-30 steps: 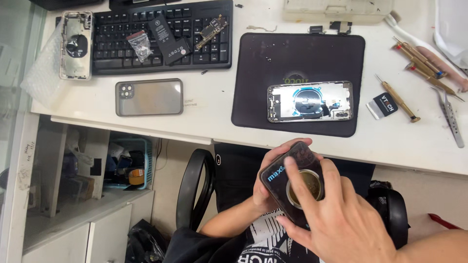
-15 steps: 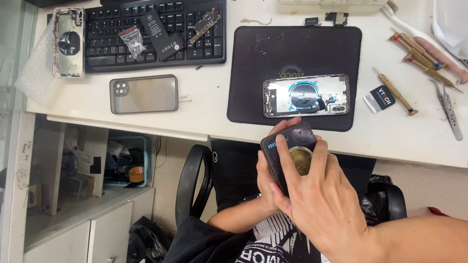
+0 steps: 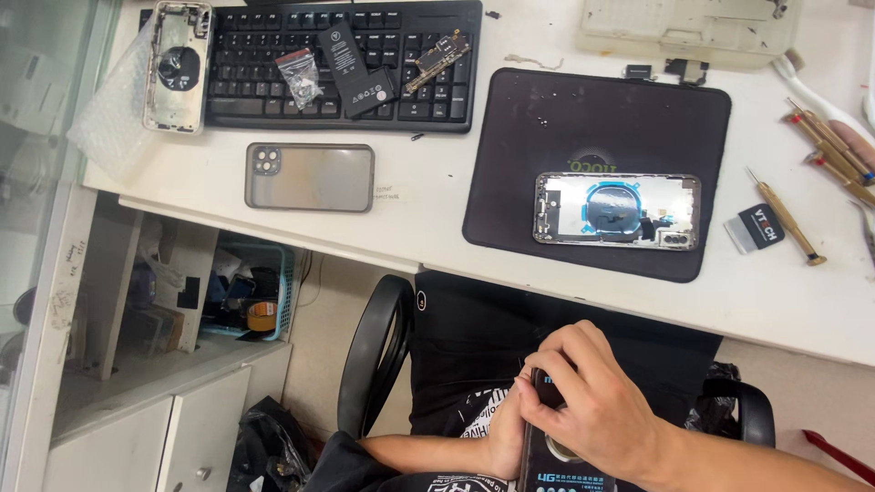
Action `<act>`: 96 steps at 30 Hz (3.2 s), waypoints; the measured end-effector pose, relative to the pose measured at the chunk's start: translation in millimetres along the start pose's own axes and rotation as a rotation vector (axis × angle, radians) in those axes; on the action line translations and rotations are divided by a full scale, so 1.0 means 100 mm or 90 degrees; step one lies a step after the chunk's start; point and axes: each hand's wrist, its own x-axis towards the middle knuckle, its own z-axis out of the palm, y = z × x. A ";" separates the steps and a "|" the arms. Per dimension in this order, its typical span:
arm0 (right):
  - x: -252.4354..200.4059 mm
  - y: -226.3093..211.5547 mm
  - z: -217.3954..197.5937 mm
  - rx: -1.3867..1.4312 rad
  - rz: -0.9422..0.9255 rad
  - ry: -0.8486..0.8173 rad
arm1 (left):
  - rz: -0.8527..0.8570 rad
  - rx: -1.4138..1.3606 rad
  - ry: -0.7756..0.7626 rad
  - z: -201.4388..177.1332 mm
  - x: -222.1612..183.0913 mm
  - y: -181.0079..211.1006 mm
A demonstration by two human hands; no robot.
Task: The person disassembles a smartphone by removing screws and detaching internal components. They use a screwdriver and tweezers to carefully extract parts and place them into a small metal tin. The person then reassembles the phone by reconnecting cables and securing components back into place.
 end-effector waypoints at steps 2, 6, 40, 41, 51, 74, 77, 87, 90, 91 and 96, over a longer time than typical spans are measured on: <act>0.00 -0.01 0.00 0.026 0.006 0.027 | 0.071 0.064 -0.026 0.05 0.01 0.10; 0.00 -0.03 -0.10 0.068 -0.001 0.105 | 0.033 -0.030 -0.031 0.19 0.05 0.32; -0.03 0.37 -0.16 0.305 0.259 0.208 | -0.044 0.061 -0.076 0.24 0.64 1.41; 0.00 0.37 -0.15 0.348 0.273 0.209 | -0.058 0.078 -0.068 0.23 0.67 1.42; 0.40 0.33 0.00 0.370 0.272 0.224 | -0.074 0.084 0.000 0.05 0.72 1.79; 0.77 0.34 -0.40 -0.099 0.100 0.206 | 0.200 1.039 0.089 -0.38 0.78 2.92; 0.45 0.62 -0.82 -0.170 0.131 0.249 | 0.204 1.097 0.054 -0.42 0.80 2.97; 0.36 1.07 -1.14 -0.375 0.070 0.054 | 0.219 1.153 -0.062 -0.42 0.85 3.13; 0.36 1.08 -1.13 -0.350 0.054 0.045 | 0.222 1.157 -0.068 -0.41 0.88 3.14; 0.37 1.08 -1.12 -0.339 0.041 0.043 | 0.229 1.164 -0.072 -0.41 0.90 3.14; 0.55 0.92 -0.91 -0.280 -0.145 0.017 | 0.280 1.206 -0.076 -0.35 0.96 3.15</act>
